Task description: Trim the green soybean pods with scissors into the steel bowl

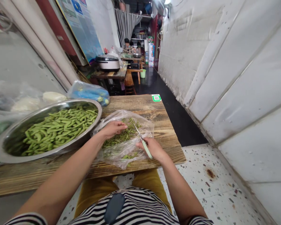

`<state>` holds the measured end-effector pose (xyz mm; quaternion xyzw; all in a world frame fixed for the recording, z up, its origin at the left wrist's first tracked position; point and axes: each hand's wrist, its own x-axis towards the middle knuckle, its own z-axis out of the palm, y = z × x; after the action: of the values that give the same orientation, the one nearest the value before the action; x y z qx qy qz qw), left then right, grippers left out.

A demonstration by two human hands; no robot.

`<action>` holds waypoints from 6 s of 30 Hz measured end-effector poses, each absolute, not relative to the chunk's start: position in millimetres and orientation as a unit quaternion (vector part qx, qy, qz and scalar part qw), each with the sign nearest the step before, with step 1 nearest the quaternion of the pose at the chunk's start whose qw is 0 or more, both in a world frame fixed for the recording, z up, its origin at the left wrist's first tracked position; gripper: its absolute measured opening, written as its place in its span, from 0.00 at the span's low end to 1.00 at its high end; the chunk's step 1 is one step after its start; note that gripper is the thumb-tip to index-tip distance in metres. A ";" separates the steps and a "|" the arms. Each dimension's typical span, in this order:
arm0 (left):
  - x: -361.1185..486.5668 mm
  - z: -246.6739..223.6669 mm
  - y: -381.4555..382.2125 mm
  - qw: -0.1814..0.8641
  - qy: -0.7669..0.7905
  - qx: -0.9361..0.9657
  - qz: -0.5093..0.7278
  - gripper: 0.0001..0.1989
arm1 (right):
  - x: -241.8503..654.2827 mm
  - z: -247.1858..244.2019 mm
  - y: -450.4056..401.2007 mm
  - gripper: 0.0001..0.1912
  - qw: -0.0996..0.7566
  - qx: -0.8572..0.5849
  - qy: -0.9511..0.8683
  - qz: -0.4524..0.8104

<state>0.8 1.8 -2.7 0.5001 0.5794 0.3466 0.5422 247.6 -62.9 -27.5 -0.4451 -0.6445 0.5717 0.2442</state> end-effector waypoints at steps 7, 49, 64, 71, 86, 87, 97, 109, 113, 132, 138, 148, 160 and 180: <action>2.7 4.6 -12.6 0.623 0.501 0.465 0.381 0.18 | 244.5 -25.6 -57.8 0.23 0.208 -0.434 -0.763 0.431; 37.3 6.6 -31.7 0.611 0.494 0.328 0.525 0.12 | 234.6 -25.9 -63.2 0.24 0.262 -0.394 -0.621 0.625; 3.2 75.5 -118.0 0.531 0.504 0.418 0.538 0.15 | 244.9 -24.0 -62.2 0.26 0.258 -0.442 -0.569 0.644; -110.8 115.7 -100.2 -0.148 0.757 0.480 0.419 0.16 | 245.2 -27.3 -63.0 0.24 0.253 -0.432 -0.589 0.634; 8.1 -18.0 -27.6 0.062 0.452 0.885 0.088 0.12 | 250.3 -21.1 -67.9 0.22 0.253 -0.436 -0.597 0.624; 5.3 -18.6 -22.2 0.079 0.457 0.880 0.101 0.11 | 251.4 -22.5 -68.0 0.22 0.248 -0.439 -0.597 0.624; 5.3 -12.6 -34.4 0.404 0.607 0.576 0.370 0.14 | 245.0 -19.9 -63.5 0.21 0.215 -0.450 -0.759 0.419; 13.8 -6.9 -45.5 0.454 0.576 0.517 0.442 0.11 | 235.6 -8.8 -65.9 0.22 0.156 -0.464 -0.791 0.367; 16.1 -6.8 -46.8 0.462 0.570 0.514 0.445 0.09 | 230.8 -13.2 -63.3 0.22 0.171 -0.479 -0.776 0.373; 22.4 1.5 -49.8 0.611 0.502 0.243 0.562 0.07 | 234.1 -18.5 -64.2 0.24 0.188 -0.403 -0.747 0.493; 31.6 -8.8 -51.7 0.600 0.484 0.225 0.596 0.12 | 230.5 -25.0 -69.2 0.24 0.222 -0.393 -0.683 0.575; 38.6 -6.9 -56.4 0.594 0.482 0.221 0.604 0.12 | 230.7 -24.7 -72.2 0.24 0.220 -0.397 -0.651 0.609; -11.8 60.7 -104.8 0.282 0.517 0.461 0.664 0.11 | 233.0 -30.0 -64.6 0.24 0.280 -0.440 -0.565 0.640; -25.0 -10.1 -47.0 0.062 0.507 0.859 0.027 0.15 | 243.9 -42.2 -64.7 0.20 0.196 -0.434 -0.580 0.661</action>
<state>-25.0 -47.0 -10.1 0.8590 0.5075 0.0268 0.0616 243.9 -64.7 -42.2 -0.4339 -0.5800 0.6609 0.1963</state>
